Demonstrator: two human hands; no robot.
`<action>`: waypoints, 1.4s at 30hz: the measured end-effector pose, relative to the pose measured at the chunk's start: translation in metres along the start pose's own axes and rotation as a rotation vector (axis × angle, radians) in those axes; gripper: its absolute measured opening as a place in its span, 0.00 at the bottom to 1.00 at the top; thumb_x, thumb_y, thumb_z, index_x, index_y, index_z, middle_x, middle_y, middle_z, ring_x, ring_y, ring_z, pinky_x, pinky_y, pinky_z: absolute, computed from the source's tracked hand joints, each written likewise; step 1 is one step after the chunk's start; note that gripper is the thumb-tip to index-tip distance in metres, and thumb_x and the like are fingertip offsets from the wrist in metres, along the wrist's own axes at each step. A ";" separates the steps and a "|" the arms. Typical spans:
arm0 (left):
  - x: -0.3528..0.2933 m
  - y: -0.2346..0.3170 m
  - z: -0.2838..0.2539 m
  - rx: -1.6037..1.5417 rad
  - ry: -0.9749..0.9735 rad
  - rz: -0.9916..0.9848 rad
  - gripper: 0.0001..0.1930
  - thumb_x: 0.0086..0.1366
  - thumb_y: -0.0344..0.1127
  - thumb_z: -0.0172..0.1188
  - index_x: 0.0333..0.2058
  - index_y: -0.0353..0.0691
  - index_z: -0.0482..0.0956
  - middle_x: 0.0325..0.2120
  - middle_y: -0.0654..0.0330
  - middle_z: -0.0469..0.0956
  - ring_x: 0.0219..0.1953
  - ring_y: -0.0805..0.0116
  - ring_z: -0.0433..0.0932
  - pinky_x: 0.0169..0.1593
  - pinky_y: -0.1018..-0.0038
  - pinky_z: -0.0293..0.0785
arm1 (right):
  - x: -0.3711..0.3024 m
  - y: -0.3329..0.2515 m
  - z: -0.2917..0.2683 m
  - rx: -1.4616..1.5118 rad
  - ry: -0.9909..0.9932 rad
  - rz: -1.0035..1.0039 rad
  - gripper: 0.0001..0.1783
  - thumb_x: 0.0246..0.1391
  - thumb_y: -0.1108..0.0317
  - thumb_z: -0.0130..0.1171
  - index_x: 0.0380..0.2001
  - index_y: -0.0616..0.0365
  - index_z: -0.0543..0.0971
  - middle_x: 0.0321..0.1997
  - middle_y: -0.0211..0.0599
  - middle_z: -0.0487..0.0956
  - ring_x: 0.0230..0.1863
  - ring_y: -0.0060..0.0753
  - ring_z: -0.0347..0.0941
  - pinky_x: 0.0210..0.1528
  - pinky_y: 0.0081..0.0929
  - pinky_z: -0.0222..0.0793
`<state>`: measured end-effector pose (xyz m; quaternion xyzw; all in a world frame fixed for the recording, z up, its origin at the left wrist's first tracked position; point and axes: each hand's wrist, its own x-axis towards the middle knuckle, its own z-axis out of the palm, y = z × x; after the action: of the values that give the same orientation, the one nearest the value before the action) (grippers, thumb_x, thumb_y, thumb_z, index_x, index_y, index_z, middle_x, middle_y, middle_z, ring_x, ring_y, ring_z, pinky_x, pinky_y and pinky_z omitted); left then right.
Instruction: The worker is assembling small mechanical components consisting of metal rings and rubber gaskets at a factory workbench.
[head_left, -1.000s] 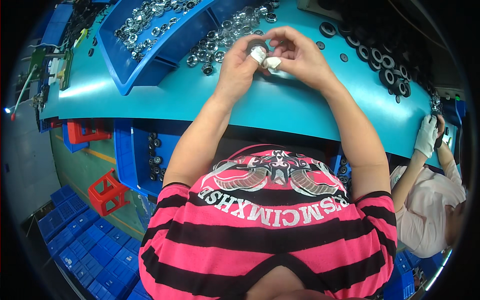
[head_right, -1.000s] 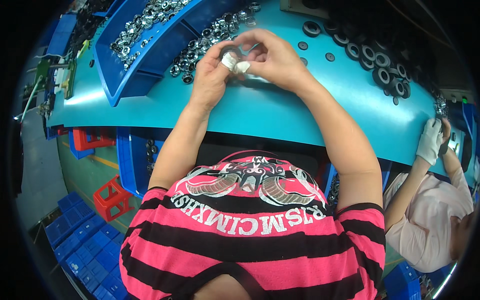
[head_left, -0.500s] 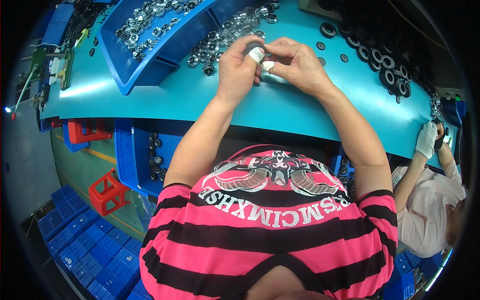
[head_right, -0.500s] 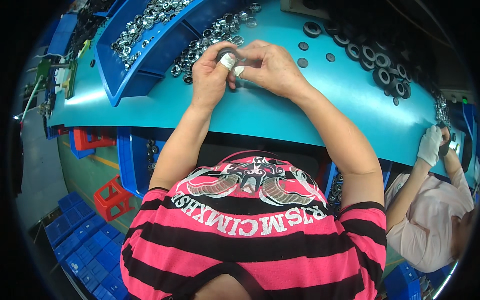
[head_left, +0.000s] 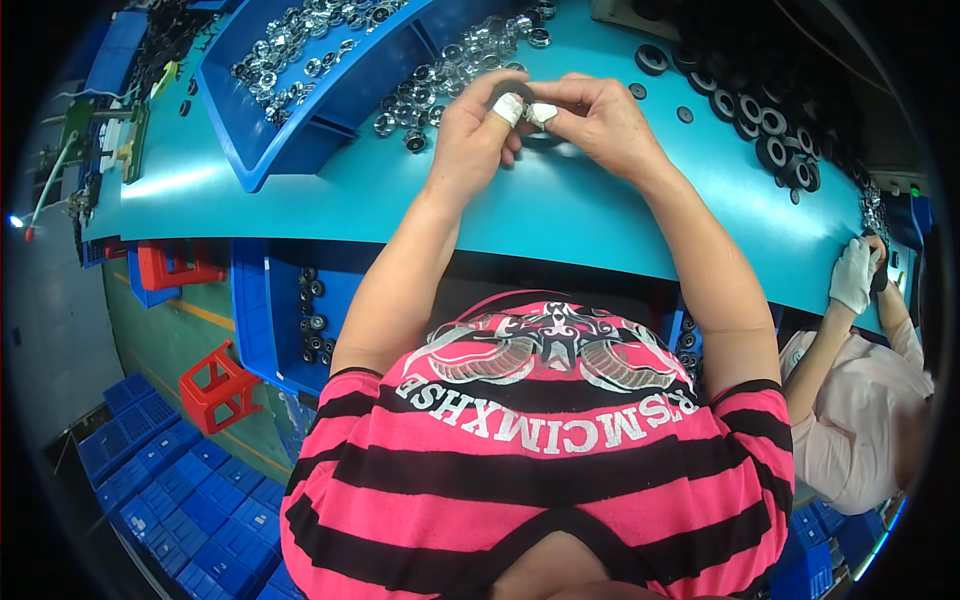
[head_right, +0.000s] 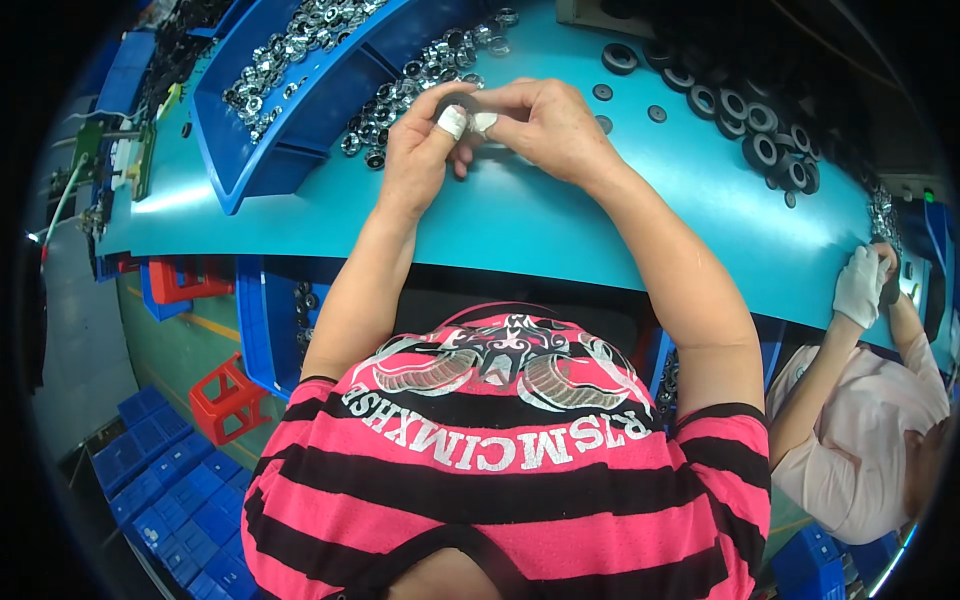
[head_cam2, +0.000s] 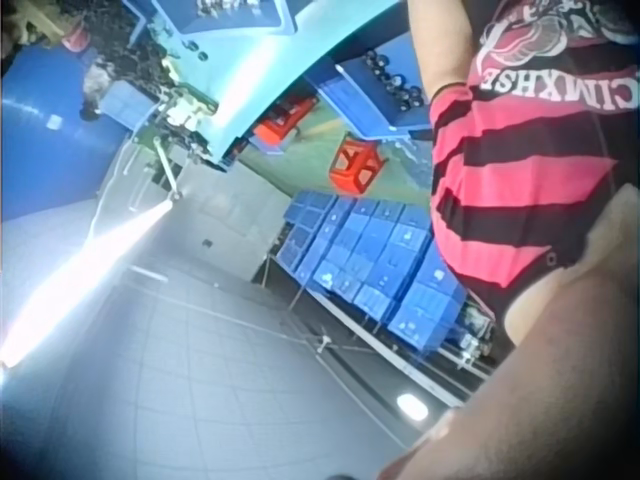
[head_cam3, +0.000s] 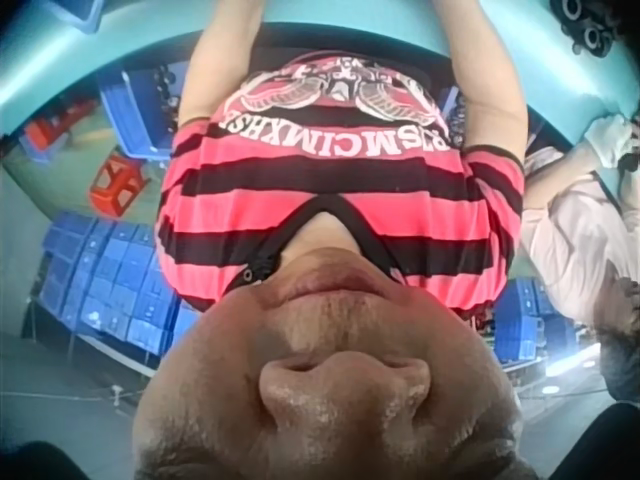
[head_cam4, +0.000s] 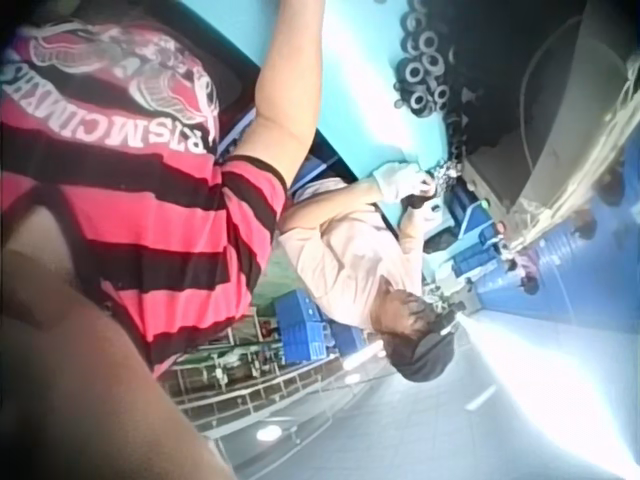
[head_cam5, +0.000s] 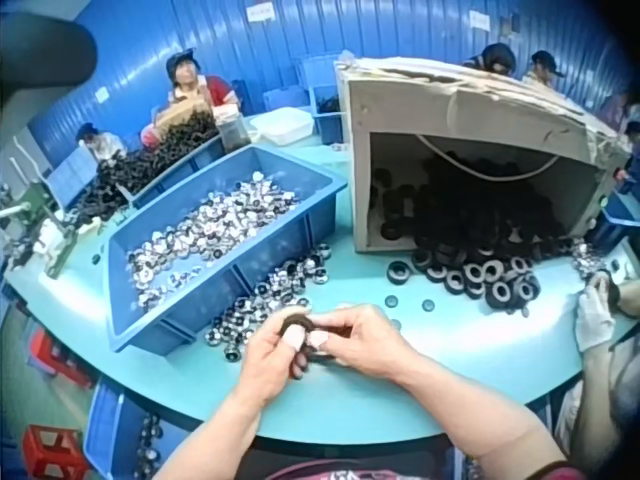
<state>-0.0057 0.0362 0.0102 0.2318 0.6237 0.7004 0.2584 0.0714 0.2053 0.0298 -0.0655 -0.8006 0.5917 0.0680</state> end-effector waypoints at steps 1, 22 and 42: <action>0.000 0.001 0.000 0.008 0.022 -0.023 0.14 0.74 0.34 0.52 0.55 0.42 0.77 0.26 0.67 0.76 0.23 0.82 0.70 0.24 0.83 0.68 | -0.003 -0.004 0.001 -0.034 0.003 0.010 0.19 0.53 0.66 0.64 0.50 0.51 0.85 0.40 0.39 0.82 0.37 0.30 0.79 0.42 0.27 0.75; -0.003 0.003 0.005 0.102 -0.099 0.057 0.27 0.67 0.29 0.59 0.64 0.45 0.67 0.41 0.65 0.78 0.33 0.82 0.72 0.28 0.84 0.67 | 0.007 0.001 -0.006 0.262 -0.060 0.250 0.23 0.54 0.59 0.64 0.49 0.62 0.83 0.36 0.35 0.83 0.32 0.20 0.76 0.39 0.19 0.73; -0.073 0.034 -0.089 -0.140 -0.102 0.128 0.34 0.51 0.46 0.76 0.51 0.34 0.71 0.38 0.56 0.76 0.36 0.68 0.77 0.38 0.70 0.77 | 0.015 0.029 -0.102 -1.186 0.357 0.009 0.25 0.47 0.61 0.69 0.52 0.50 0.83 0.50 0.36 0.81 0.50 0.42 0.75 0.56 0.40 0.74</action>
<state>-0.0107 -0.0815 0.0339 0.2879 0.5432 0.7445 0.2602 0.0764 0.3125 0.0326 -0.1935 -0.9691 0.0262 0.1505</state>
